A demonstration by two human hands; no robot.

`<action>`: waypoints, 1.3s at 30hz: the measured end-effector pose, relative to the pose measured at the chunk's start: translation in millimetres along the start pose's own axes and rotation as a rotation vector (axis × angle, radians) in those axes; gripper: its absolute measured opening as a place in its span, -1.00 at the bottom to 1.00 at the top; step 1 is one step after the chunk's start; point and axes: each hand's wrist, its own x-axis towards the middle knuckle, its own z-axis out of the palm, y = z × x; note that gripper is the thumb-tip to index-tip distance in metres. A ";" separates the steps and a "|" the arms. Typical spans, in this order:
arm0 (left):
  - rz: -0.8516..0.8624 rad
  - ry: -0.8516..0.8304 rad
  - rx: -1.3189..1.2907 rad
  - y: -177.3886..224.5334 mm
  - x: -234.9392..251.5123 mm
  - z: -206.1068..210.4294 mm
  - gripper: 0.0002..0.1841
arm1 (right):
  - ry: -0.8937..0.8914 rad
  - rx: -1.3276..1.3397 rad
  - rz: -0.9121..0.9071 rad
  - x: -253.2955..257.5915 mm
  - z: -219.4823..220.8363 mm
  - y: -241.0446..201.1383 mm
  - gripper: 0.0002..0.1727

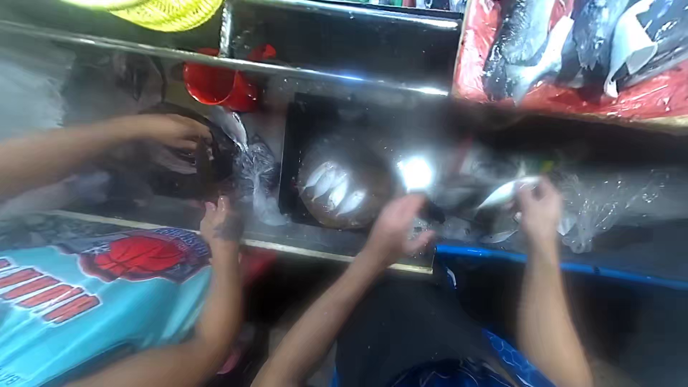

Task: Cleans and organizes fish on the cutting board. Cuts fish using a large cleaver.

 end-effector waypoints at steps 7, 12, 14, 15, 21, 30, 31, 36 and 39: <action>-0.043 -0.668 -0.193 -14.8 3.9 29.1 -0.67 | -0.247 -0.251 -0.196 -136.0 120.7 9.4 -0.56; -0.095 -0.718 -0.116 -36.6 -27.5 20.1 -0.72 | -0.415 -0.270 -0.052 -146.3 146.3 25.6 -0.56; -0.050 -0.739 0.047 -28.1 -27.4 16.9 -0.70 | -0.419 -0.052 0.166 -144.0 151.5 29.2 -0.58; -0.037 -0.758 0.108 -21.6 -22.5 16.6 -0.66 | -0.397 0.063 0.246 -140.2 152.6 34.4 -0.59; -0.075 -0.825 0.447 10.2 -0.6 6.9 -0.64 | -0.475 0.501 0.410 -116.7 150.3 29.8 -0.57; -0.060 -0.888 0.544 31.3 4.8 16.3 -0.67 | -0.727 0.088 0.171 -102.4 115.7 17.5 -0.68; -0.047 -0.898 0.526 32.8 5.9 20.1 -0.65 | -0.708 0.007 0.091 -103.0 109.1 18.4 -0.71; 0.070 -0.896 0.450 43.3 25.7 42.8 -0.67 | -0.468 -0.401 -0.164 -108.1 81.8 28.4 -0.77; 0.144 -0.927 0.385 49.2 34.4 53.9 -0.67 | -0.364 -0.408 -0.097 -111.2 80.2 45.5 -0.78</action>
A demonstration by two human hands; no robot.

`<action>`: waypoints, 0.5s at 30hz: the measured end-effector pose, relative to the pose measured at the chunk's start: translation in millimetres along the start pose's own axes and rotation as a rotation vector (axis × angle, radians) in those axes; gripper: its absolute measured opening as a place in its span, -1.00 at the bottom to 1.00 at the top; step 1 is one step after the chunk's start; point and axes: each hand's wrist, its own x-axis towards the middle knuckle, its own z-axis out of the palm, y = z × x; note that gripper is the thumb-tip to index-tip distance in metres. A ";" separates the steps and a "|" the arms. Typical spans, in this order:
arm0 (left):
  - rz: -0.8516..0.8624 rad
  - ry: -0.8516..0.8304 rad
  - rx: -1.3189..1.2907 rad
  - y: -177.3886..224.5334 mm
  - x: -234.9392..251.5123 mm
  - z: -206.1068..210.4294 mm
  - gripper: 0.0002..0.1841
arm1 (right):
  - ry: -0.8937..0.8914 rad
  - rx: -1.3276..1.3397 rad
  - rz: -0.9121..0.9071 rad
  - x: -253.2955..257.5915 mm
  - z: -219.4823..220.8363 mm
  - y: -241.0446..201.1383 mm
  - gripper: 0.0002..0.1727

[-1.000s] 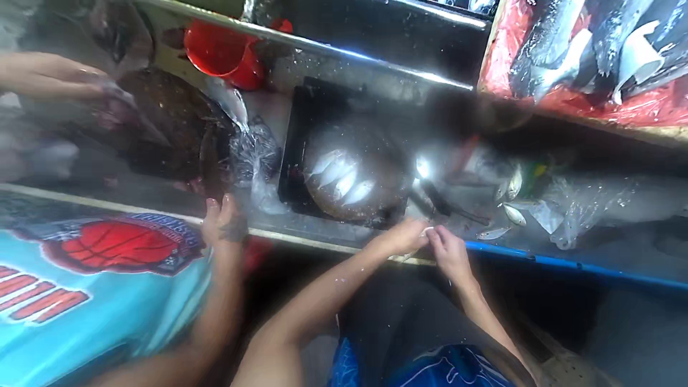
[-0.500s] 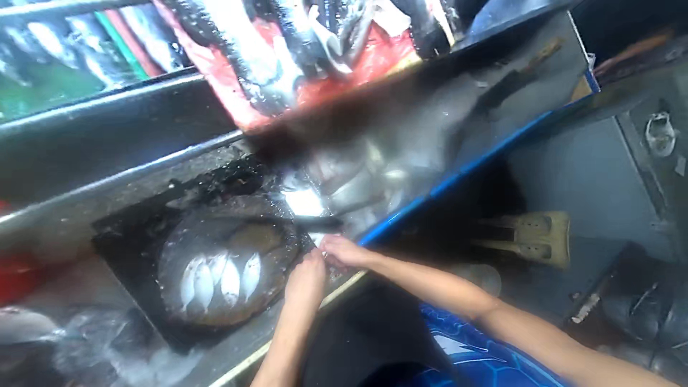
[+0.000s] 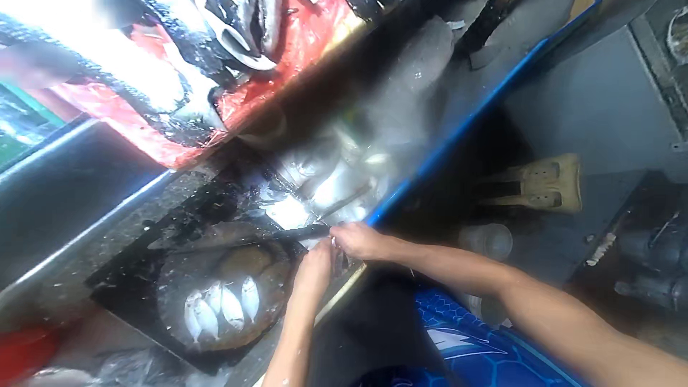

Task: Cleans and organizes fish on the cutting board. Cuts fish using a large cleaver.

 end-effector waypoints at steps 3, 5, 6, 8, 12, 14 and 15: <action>-0.011 -0.054 -0.002 -2.7 -4.9 6.7 -0.67 | -0.008 0.030 0.221 5.5 -5.9 10.6 -0.75; -0.071 0.026 0.016 -19.3 -25.3 11.0 -0.63 | 0.014 -0.013 0.360 24.3 -11.2 45.5 -0.71; -0.130 0.108 0.049 -30.4 -37.7 9.0 -0.59 | 0.040 -0.058 0.411 36.6 -18.8 70.6 -0.69; -0.256 0.290 0.128 -60.7 -60.4 -0.4 -0.59 | 0.161 -0.127 0.495 63.8 -49.5 111.6 -0.66; -0.358 0.444 0.244 -131.2 -70.0 5.6 -0.56 | 0.460 -0.058 0.637 138.5 -92.3 146.3 -0.41; -0.332 0.486 0.213 -131.3 -73.9 13.7 -0.53 | 0.520 0.030 0.730 169.8 -91.6 153.9 -0.35; -0.285 0.543 0.188 -122.6 -75.0 16.2 -0.56 | 0.525 0.051 0.757 176.8 -90.0 151.9 -0.35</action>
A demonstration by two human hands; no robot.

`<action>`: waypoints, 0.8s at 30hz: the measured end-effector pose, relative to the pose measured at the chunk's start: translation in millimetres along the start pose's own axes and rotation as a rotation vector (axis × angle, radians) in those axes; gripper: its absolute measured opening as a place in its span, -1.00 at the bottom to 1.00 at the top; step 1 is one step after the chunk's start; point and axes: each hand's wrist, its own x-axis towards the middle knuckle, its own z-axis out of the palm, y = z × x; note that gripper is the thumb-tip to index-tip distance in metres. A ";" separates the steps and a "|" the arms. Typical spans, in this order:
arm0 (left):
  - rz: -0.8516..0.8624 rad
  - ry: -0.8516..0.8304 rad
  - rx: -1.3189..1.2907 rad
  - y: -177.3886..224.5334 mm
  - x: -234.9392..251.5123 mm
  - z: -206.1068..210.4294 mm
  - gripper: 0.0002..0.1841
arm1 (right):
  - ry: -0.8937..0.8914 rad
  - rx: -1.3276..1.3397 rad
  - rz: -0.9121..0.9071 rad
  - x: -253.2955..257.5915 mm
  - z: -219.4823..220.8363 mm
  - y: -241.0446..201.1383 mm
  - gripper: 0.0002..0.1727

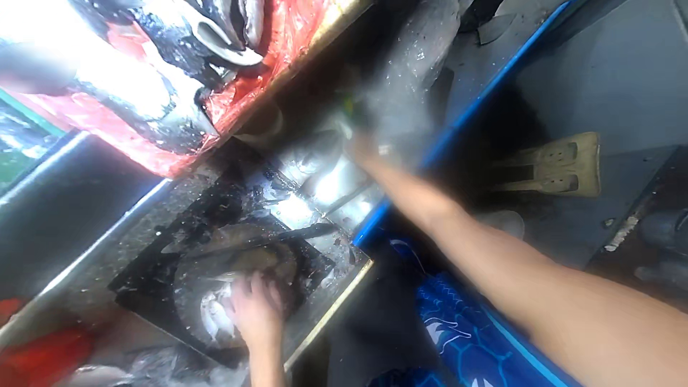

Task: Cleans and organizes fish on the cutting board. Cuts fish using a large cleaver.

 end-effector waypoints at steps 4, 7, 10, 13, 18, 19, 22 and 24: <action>0.152 0.111 -0.236 60.4 -4.4 0.7 -0.65 | -0.075 0.032 -0.044 -29.8 6.2 12.6 -0.49; 0.333 0.071 -0.274 109.9 29.9 -5.9 -0.62 | -0.146 0.149 -0.185 -88.4 -21.9 43.3 -0.47; 0.562 -0.045 -0.149 154.0 65.8 -19.9 -0.33 | -0.297 0.231 -0.492 -180.4 -64.7 66.9 -0.57; 0.673 -0.156 -0.008 167.3 68.3 -22.2 -0.62 | -0.387 0.454 -0.612 -257.3 -74.5 63.7 -0.72; 0.400 -0.328 0.120 146.5 28.9 -23.4 -0.82 | -0.629 0.806 -0.260 -289.7 -39.5 40.8 -0.59; 0.355 -0.348 0.165 144.2 21.3 -21.5 -0.80 | -0.686 0.776 -0.215 -292.2 -31.6 33.2 -0.62; 0.283 -0.397 0.191 139.4 16.5 -25.1 -0.70 | -0.780 0.570 -0.209 -287.6 -23.4 13.4 -0.66; 0.250 -0.424 0.150 135.4 18.9 -31.5 -0.72 | -0.805 0.447 -0.348 -279.8 -26.0 9.5 -0.67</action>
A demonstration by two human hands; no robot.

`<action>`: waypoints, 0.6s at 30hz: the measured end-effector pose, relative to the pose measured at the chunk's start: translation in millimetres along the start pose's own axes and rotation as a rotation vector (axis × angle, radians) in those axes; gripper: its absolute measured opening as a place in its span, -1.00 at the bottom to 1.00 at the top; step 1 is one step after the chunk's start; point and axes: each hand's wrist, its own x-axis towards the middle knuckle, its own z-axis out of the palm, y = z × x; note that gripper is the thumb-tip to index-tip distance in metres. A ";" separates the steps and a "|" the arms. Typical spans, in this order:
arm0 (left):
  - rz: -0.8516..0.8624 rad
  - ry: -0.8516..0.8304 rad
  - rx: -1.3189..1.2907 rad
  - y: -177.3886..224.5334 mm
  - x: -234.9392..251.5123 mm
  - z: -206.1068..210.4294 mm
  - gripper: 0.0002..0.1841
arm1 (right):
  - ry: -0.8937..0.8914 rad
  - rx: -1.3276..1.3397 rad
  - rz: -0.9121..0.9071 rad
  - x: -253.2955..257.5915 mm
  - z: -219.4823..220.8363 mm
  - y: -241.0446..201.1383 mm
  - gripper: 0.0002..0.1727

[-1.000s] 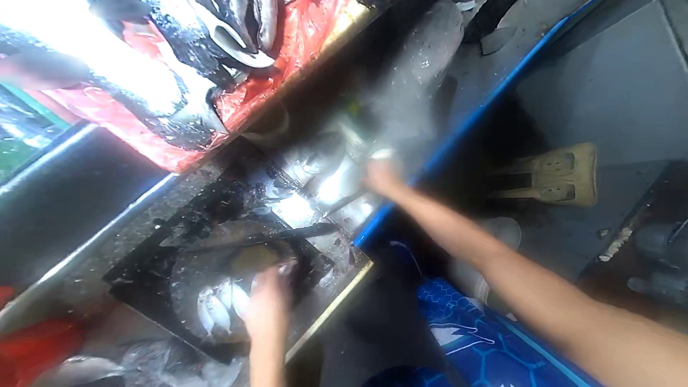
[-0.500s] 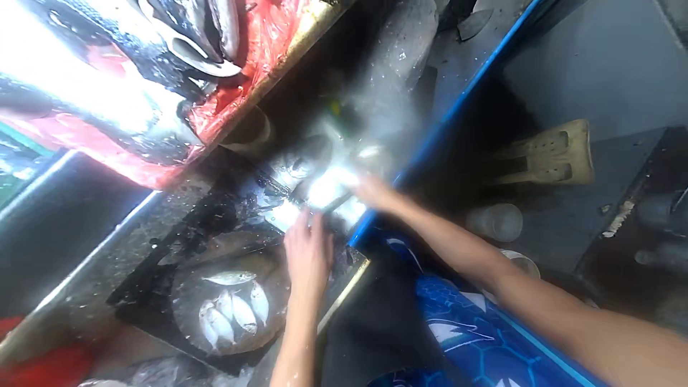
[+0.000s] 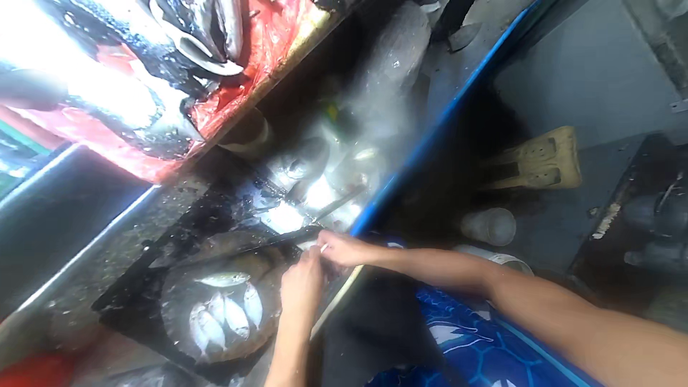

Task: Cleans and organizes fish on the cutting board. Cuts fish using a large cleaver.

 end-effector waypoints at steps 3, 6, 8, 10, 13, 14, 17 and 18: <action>-0.001 -0.033 -0.098 -13.1 4.1 -12.0 -0.71 | 0.038 -0.382 -0.316 7.1 -12.3 -7.1 -0.74; 0.023 -0.015 -0.230 -28.1 11.3 -8.5 -0.69 | 0.075 -0.686 -0.459 10.3 -18.3 -13.4 -0.79; 0.039 0.018 -0.286 -34.8 19.6 -1.5 -0.70 | 0.139 -0.748 -0.438 13.1 -17.8 -13.1 -0.84; 0.025 -0.012 -0.289 -29.2 27.3 3.2 -0.71 | 0.193 -0.744 -0.306 12.5 -13.4 -9.5 -0.84; 0.013 -0.067 -0.271 -21.5 32.3 14.5 -0.69 | 0.290 -0.662 -0.073 14.6 -1.1 4.7 -0.79; 0.013 -0.093 -0.282 -20.5 29.1 16.0 -0.67 | 0.309 -0.635 -0.005 14.9 -3.2 7.6 -0.76; -0.023 -0.147 -0.350 -39.1 7.2 19.7 -0.63 | 0.295 -0.681 0.073 53.0 -19.2 13.9 -0.66; -0.051 -0.115 -0.366 -48.5 -5.2 28.8 -0.65 | 0.261 -0.707 0.061 60.4 -19.1 17.7 -0.65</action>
